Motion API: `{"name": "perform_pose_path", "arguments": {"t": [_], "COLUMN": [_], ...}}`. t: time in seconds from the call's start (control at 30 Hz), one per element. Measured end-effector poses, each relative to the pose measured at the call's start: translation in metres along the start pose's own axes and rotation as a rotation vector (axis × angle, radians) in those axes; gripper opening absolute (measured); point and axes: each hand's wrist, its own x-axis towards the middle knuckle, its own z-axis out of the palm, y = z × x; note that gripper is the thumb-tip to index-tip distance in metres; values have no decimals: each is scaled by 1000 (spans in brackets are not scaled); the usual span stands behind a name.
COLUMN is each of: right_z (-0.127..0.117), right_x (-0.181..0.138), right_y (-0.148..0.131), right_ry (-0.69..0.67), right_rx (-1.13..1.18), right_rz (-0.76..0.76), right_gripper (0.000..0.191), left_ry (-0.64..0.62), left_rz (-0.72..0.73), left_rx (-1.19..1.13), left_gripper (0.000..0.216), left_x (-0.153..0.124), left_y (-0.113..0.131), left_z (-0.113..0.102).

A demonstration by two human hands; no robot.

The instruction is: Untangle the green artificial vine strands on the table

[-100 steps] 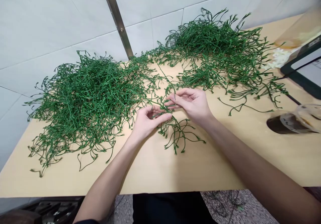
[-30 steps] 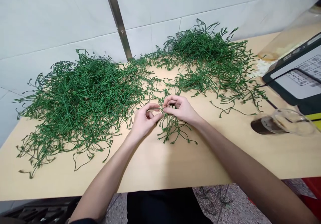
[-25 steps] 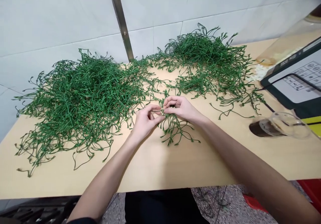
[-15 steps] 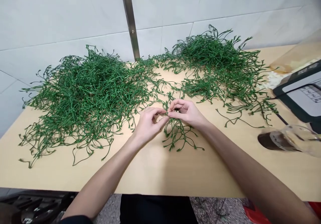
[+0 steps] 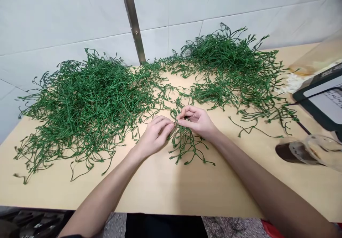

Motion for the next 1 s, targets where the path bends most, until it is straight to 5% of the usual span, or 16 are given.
{"name": "perform_pose_path", "arguments": {"t": [0.23,0.37,0.67,1.0], "right_z": [0,-1,2,5], "right_x": [1,1,0,-4], "right_y": [1,1,-1,-4], "right_ry": [10,7,-15,-31], "right_rx": [-23,-39,-54,-51], "right_rz": [8,18,39,136], "right_gripper": [35,38,38,41], "left_ry": [52,18,57,111], "left_rz": [36,42,326,332], "left_rx": [-212,-199,207,603], "left_gripper": [38,26,36,19], "left_x": [-2,-2,-3,-5], "left_y": [0,0,-7,-11], "left_z": [-2,0,3,-1]}}
